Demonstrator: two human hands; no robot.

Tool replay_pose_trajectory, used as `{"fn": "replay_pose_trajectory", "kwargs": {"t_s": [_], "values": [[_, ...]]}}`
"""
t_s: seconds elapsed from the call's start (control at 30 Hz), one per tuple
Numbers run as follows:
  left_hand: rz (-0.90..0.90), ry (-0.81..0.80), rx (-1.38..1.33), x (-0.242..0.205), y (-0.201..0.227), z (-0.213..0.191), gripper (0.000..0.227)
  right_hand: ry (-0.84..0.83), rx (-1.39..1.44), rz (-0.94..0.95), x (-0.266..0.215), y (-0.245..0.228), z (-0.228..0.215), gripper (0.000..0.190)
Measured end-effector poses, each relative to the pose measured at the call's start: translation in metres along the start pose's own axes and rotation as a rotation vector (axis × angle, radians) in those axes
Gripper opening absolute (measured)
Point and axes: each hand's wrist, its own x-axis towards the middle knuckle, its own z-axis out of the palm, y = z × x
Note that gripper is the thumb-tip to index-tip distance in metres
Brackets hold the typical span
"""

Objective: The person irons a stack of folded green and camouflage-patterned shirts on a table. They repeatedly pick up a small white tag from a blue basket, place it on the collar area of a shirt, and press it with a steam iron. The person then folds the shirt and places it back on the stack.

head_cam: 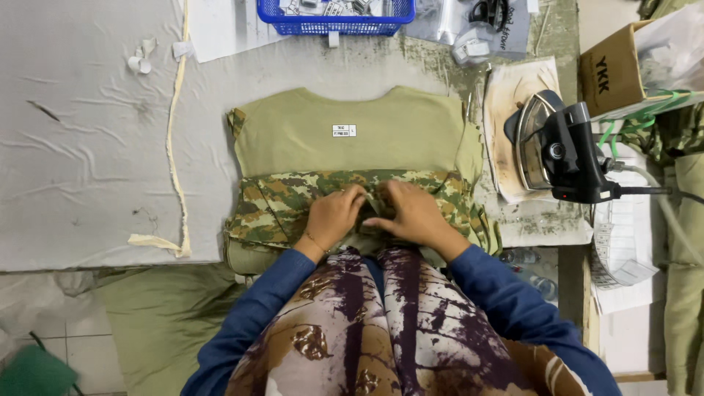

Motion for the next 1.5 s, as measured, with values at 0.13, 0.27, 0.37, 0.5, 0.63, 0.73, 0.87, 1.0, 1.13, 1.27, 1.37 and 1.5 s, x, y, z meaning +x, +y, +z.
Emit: {"fn": "replay_pose_trajectory", "kwargs": {"t_s": [0.13, 0.27, 0.37, 0.5, 0.63, 0.73, 0.87, 1.0, 1.13, 1.27, 1.37, 1.5], "values": [[0.121, 0.112, 0.174, -0.002, -0.008, -0.002, 0.022, 0.240, -0.392, -0.116, 0.002, 0.054, 0.043, 0.011], [-0.132, -0.072, 0.163, -0.017, -0.045, -0.053, 0.038, 0.150, -0.245, 0.180, -0.003, 0.054, -0.009, 0.030], [-0.395, -0.174, -0.012, -0.012, -0.072, -0.108, 0.038, 0.111, 0.084, 0.443, 0.006, 0.086, -0.020, 0.028], [-0.581, 0.206, -0.289, 0.032, -0.089, -0.143, 0.028, 0.483, 0.488, 0.533, 0.059, 0.161, -0.004, 0.017], [-0.534, 0.276, -0.266, 0.083, -0.130, -0.092, 0.024, 0.485, 0.290, 0.632, 0.108, 0.158, -0.007, 0.020], [-0.520, 0.379, -0.145, 0.102, -0.142, -0.079, 0.015, 0.384, -0.057, 0.577, 0.119, 0.160, -0.020, 0.021], [-0.544, 0.348, 0.016, 0.101, -0.171, -0.044, 0.010, 0.383, -0.303, 0.477, 0.124, 0.184, 0.011, 0.017], [-0.498, 0.485, 0.416, 0.114, -0.172, -0.041, 0.030, 0.468, -0.428, 0.467, 0.135, 0.185, 0.020, 0.019], [-0.223, 0.539, 0.502, 0.108, -0.127, -0.043, 0.046, 0.780, -0.587, 0.268, 0.126, 0.174, 0.014, 0.038], [-0.018, 0.070, 0.261, 0.105, -0.105, -0.026, 0.058, 0.424, -0.348, 0.058, 0.122, 0.172, 0.005, 0.029], [-0.228, 0.110, 0.345, 0.113, -0.106, -0.022, 0.063, 0.441, -0.413, 0.294, 0.144, 0.208, -0.037, 0.020], [-0.385, 0.172, 0.397, 0.111, -0.110, -0.006, 0.064, 0.487, -0.470, 0.604, 0.176, 0.268, -0.068, 0.035]]}}
